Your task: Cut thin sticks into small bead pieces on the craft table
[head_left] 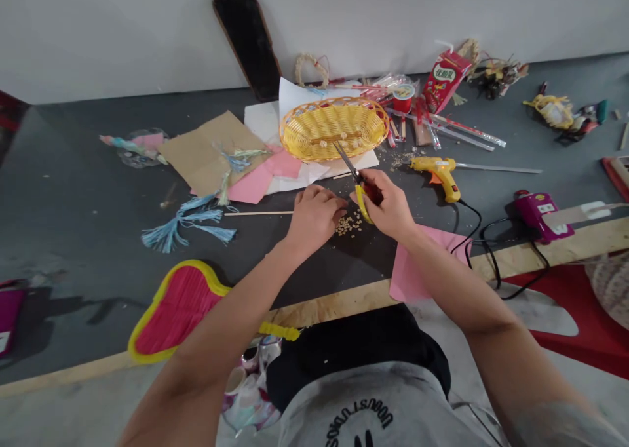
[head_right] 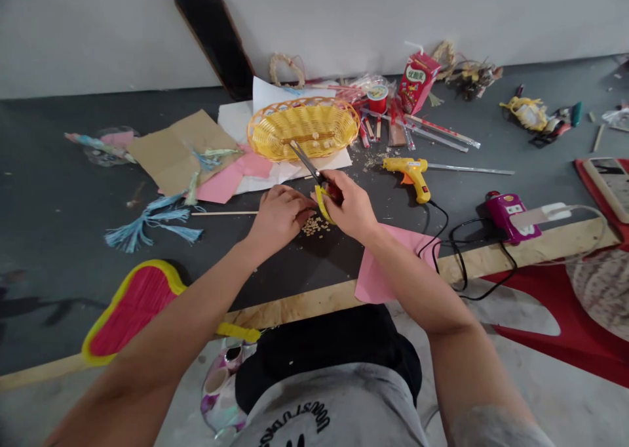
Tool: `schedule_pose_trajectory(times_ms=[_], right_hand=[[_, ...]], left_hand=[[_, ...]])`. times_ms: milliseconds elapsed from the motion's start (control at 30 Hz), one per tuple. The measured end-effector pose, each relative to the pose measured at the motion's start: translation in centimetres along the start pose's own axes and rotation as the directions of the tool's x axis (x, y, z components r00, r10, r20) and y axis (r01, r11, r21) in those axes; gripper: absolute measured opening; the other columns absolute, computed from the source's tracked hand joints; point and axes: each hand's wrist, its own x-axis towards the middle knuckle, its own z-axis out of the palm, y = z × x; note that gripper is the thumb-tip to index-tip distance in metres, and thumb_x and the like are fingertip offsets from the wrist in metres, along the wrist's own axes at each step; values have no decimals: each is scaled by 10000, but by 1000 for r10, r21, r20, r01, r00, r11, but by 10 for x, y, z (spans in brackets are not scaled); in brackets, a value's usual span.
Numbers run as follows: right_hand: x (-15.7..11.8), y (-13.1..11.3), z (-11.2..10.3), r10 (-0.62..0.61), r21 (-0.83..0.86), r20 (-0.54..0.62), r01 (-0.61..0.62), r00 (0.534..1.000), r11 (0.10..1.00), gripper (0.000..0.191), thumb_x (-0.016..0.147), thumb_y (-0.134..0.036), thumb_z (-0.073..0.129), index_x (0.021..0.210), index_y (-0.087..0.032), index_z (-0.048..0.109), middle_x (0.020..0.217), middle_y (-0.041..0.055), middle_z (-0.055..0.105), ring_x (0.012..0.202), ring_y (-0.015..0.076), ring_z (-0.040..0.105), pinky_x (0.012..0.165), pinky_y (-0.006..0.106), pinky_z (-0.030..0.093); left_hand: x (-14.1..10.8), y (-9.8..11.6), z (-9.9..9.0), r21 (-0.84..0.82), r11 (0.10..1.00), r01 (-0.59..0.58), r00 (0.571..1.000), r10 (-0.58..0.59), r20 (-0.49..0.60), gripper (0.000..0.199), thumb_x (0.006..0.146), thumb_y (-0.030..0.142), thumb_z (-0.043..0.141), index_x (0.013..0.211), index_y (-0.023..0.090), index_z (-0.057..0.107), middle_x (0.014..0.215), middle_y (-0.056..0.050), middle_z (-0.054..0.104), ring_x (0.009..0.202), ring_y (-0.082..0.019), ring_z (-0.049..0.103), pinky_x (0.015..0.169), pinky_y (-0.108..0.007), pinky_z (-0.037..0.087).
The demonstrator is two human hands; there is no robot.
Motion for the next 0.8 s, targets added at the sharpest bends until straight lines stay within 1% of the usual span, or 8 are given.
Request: schedule_pose_trajectory(times_ms=[100, 233, 333, 400, 467, 567, 667, 800], right_hand=[[0, 1, 0, -1, 5, -9, 1, 1000, 1000, 319, 908, -368, 649, 1185, -219, 599, 944, 18, 658, 767, 139, 589, 732, 291, 509], [1, 1, -1, -12, 8, -12, 12, 1000, 1000, 313, 910, -361, 638, 1182, -211, 601, 929, 13, 651, 756, 135, 579, 734, 290, 502], [1, 0, -2, 4, -3, -11, -4, 1000, 1000, 328, 910, -399, 643, 1177, -212, 605, 927, 16, 653, 754, 138, 574, 732, 291, 500], [1, -1, -2, 10, -4, -10, -10, 1000, 1000, 345, 909, -432, 649, 1171, -211, 608, 923, 17, 654, 750, 137, 572, 730, 291, 499], [1, -3, -2, 5, 2, -4, -5, 1000, 1000, 356, 907, -444, 651, 1169, -206, 610, 926, 20, 656, 749, 136, 574, 731, 289, 500], [0, -3, -1, -3, -8, 21, 4, 1000, 1000, 350, 903, -428, 650, 1170, -205, 613, 929, 22, 659, 750, 137, 579, 728, 285, 502], [-1, -3, 0, -8, -20, 37, 9, 999, 1000, 343, 900, -409, 651, 1168, -199, 616, 895, 15, 653, 724, 131, 572, 710, 277, 500], [-3, -3, 1, -31, -21, 41, 32, 999, 999, 348, 901, -403, 661, 1170, -186, 616, 894, 19, 652, 717, 126, 574, 709, 274, 505]], left_hand=[[9, 1, 3, 29, 1000, -12, 999, 10, 51, 154, 912, 238, 634, 960, 222, 780, 995, -100, 755, 1090, -336, 572, 912, -493, 438], [14, -1, 2, -8, 999, -45, 998, 45, 34, 104, 870, 211, 658, 846, 225, 758, 936, -105, 749, 1053, -332, 582, 915, -490, 437], [10, -5, -7, -144, 989, -47, 998, 51, 24, 97, 851, 202, 653, 831, 224, 746, 896, -92, 750, 999, -314, 606, 903, -468, 453], [3, -10, -15, -289, 957, -6, 1000, 6, -2, 105, 856, 221, 638, 847, 225, 743, 875, -70, 744, 941, -273, 627, 866, -411, 479], [-5, -15, -20, -444, 892, 86, 992, -116, -41, 96, 855, 274, 659, 855, 220, 739, 863, -49, 738, 862, -225, 643, 792, -342, 497], [-14, -24, -21, -670, 719, 188, 954, -294, -48, 166, 808, 360, 746, 830, 197, 723, 791, -24, 722, 715, -165, 631, 689, -276, 495], [-18, -31, -16, -808, 563, 177, 933, -356, -44, 273, 756, 396, 812, 921, 188, 746, 830, -31, 742, 751, -162, 667, 719, -267, 519], [-21, -32, -14, -863, 467, 194, 914, -406, -15, 280, 764, 418, 818, 913, 183, 779, 875, -61, 777, 832, -190, 723, 763, -282, 545]])
